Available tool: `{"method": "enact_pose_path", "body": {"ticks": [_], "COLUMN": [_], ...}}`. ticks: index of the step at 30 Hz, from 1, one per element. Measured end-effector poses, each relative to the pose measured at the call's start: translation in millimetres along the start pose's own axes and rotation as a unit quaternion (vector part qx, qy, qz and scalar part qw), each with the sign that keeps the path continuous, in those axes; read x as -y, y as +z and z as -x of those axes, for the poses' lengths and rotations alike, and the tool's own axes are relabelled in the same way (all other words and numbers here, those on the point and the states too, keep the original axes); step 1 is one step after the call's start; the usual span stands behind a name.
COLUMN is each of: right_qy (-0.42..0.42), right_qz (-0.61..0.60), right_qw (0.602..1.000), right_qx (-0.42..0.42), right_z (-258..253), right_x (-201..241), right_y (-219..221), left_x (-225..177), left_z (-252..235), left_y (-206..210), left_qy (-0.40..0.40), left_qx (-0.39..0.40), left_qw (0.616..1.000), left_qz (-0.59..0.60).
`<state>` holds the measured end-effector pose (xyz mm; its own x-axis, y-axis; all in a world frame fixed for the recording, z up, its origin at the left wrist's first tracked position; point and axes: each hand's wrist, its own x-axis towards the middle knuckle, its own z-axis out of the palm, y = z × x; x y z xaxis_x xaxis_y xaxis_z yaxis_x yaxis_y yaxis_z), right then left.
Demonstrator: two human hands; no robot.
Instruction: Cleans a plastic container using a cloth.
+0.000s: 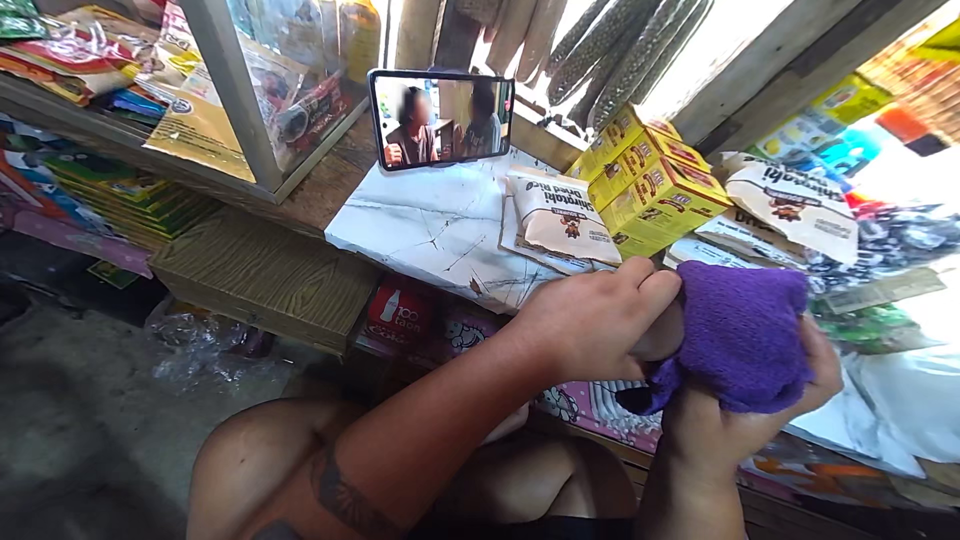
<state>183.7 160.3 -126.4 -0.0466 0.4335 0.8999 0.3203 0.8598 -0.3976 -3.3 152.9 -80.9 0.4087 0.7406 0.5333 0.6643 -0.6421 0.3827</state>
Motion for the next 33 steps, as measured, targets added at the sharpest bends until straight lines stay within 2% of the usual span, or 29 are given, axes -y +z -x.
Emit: {"method": "enact_pose_path", "body": {"ticks": [9,19,33], "right_qy": [-0.044,0.035,0.047], "right_qz": [0.018,0.015,0.043], "right_qw": [0.999,0.999,0.997], "right_qx": [0.017,0.027,0.052], "right_z": [4.1,-10.4,-21.1], "right_x": [-10.5,-4.3,-5.0], "right_y": [-10.1,-13.0,-19.1], "left_x": [0.5,0.4,2.0], "left_z": [-0.9,-1.8,-1.4], "left_y": [-0.4,0.7,3.8], "left_qy": [0.001,-0.013,-0.002], "left_qx": [0.015,0.021,0.003], "left_qw": [1.000,1.000,1.000], "left_qz": [0.008,0.011,0.004]}}
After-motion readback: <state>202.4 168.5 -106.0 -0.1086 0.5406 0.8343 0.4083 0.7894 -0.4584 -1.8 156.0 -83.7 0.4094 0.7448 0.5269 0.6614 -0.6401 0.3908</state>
